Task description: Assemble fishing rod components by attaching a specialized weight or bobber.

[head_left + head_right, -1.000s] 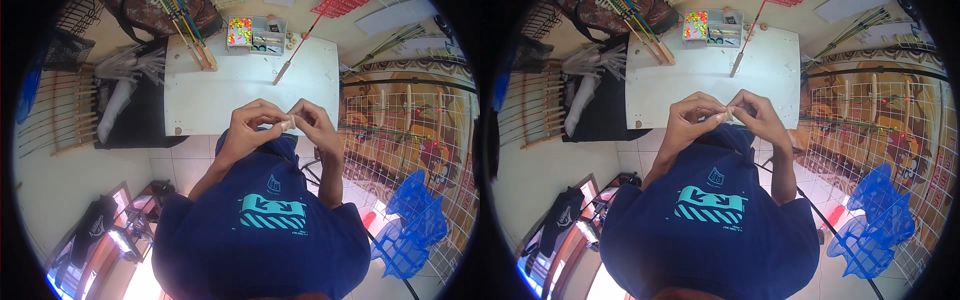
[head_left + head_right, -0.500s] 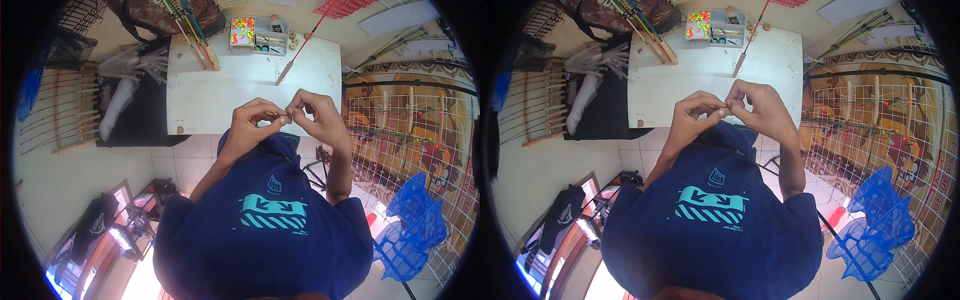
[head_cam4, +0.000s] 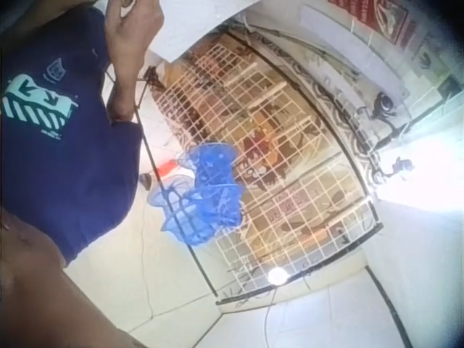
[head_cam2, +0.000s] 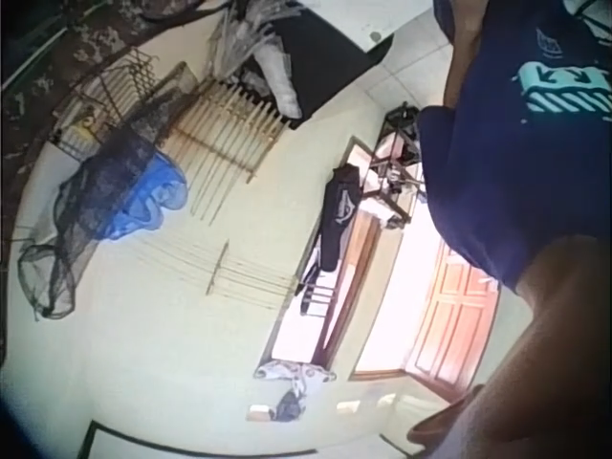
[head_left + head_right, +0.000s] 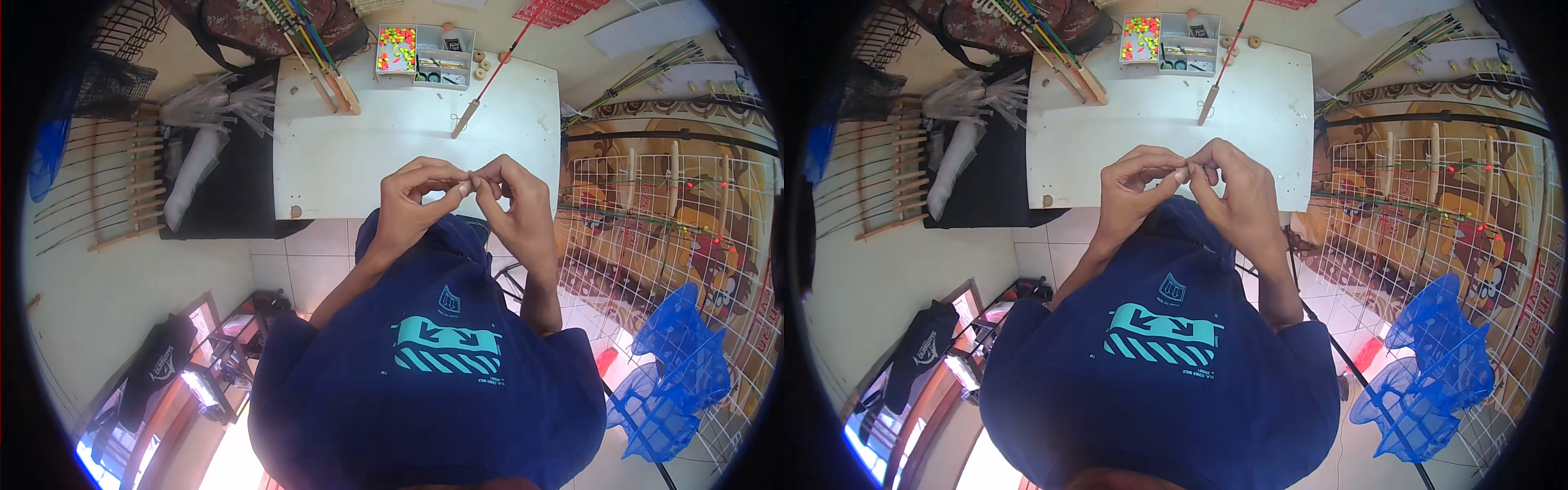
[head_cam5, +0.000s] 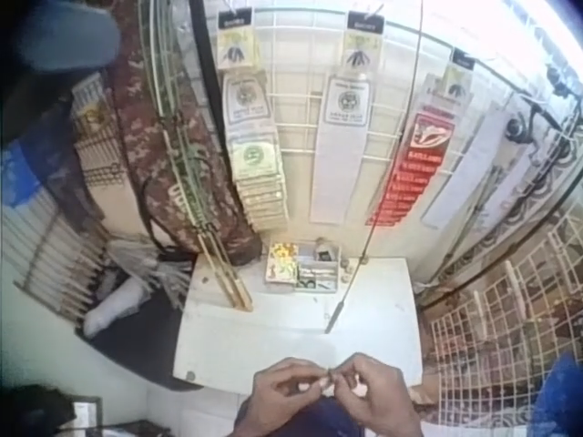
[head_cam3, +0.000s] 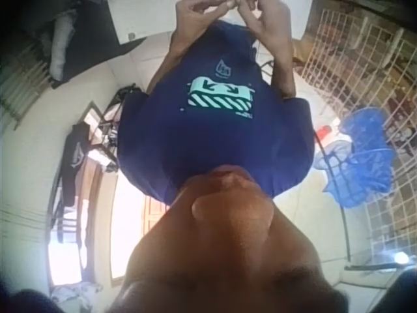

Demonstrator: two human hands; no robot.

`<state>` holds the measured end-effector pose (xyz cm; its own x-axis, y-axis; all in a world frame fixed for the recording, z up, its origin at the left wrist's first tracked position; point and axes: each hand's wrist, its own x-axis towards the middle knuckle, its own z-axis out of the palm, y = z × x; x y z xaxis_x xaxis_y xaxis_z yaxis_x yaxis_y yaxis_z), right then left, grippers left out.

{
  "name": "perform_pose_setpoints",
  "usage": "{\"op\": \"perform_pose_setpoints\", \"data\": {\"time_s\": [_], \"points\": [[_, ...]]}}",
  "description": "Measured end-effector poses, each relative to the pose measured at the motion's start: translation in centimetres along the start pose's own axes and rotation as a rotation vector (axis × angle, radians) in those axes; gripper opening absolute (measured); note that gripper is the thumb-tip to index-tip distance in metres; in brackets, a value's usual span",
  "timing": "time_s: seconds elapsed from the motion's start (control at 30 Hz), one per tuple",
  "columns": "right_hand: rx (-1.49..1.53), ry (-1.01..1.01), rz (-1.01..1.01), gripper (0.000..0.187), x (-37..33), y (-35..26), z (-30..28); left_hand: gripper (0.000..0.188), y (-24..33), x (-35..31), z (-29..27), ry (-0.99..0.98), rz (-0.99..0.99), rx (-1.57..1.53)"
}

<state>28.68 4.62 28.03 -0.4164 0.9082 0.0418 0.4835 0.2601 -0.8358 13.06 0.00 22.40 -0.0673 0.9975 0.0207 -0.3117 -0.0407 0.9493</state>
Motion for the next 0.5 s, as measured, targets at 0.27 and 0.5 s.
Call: {"op": "perform_pose_setpoints", "data": {"time_s": [0.27, 0.5], "points": [[-0.028, 0.061, -0.065, 0.006, -0.62, -0.05, 0.83, 0.021, 0.17, 0.0, 0.1, 0.031, -0.003, -0.005], [-0.044, 0.071, -0.114, 0.01, -0.89, -0.2, 0.71, 0.022, 0.06, 0.09, -0.17, 0.013, -0.015, -0.05]]}}
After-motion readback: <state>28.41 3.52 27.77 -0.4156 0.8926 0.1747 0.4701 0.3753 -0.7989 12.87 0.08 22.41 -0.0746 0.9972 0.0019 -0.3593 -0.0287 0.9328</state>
